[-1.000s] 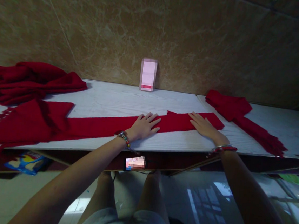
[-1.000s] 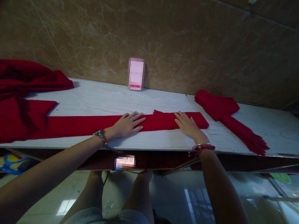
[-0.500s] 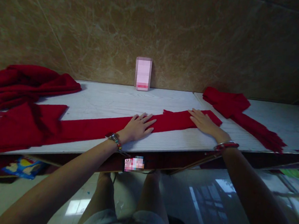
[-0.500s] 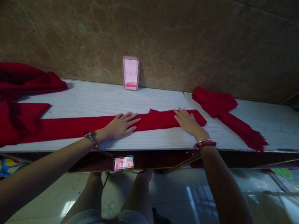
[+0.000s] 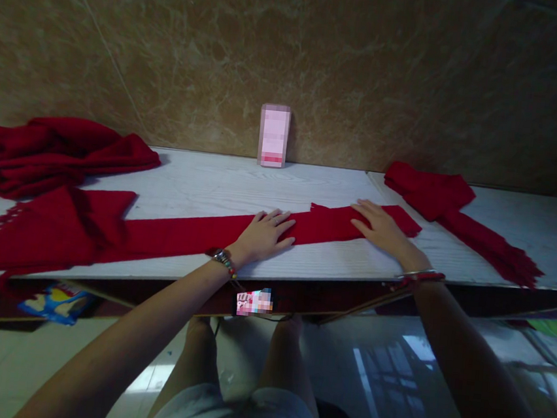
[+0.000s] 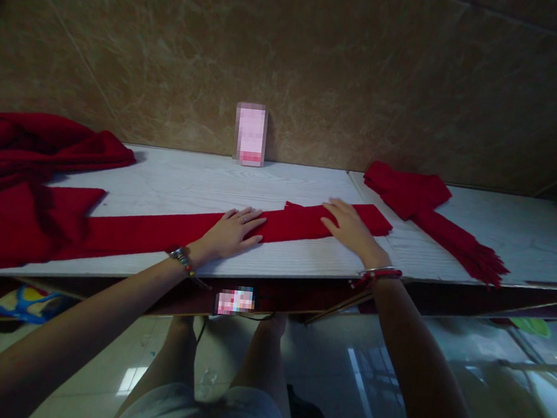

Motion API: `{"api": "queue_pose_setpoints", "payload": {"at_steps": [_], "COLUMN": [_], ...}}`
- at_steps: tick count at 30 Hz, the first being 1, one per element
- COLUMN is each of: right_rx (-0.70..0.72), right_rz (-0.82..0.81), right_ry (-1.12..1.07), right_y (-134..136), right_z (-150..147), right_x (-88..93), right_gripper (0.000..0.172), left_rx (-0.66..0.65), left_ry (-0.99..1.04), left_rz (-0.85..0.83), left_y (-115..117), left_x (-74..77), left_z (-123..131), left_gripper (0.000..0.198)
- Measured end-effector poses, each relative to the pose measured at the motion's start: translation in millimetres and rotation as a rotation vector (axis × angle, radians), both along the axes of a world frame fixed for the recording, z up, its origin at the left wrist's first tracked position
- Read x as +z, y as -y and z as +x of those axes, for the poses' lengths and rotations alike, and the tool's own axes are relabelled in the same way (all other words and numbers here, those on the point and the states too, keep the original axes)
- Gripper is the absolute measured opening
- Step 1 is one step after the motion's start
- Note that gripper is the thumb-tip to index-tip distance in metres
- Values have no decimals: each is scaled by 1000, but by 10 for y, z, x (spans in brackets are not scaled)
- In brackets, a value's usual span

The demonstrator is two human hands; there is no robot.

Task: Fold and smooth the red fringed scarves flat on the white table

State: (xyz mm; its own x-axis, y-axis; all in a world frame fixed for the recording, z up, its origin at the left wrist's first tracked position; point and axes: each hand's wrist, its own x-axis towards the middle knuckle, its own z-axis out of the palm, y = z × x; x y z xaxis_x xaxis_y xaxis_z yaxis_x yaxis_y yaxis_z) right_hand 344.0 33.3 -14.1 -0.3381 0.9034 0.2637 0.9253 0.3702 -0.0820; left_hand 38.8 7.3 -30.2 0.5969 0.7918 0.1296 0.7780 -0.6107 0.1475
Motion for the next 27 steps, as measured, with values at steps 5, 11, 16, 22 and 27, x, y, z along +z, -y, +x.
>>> {"api": "queue_pose_setpoints", "payload": {"at_steps": [5, 11, 16, 22, 27], "right_rx": [336, 282, 193, 118, 55], "right_rz": [-108, 12, 54, 98, 110], "right_ry": [10, -56, -48, -17, -6], "right_y": [165, 248, 311, 326, 292], "right_z": [-546, -482, -467, -463, -451], "right_x": [-113, -233, -226, -229, -227], "right_gripper": [40, 40, 39, 47, 48], "left_rx": [-56, -109, -136, -169, -178], "left_ry": [61, 46, 16, -42, -39], "left_rz": [34, 54, 126, 198, 233], "left_y": [53, 57, 68, 68, 57], "left_x": [32, 48, 61, 50, 36], "left_z": [-10, 8, 13, 5, 9], "left_gripper": [49, 36, 32, 29, 27]}}
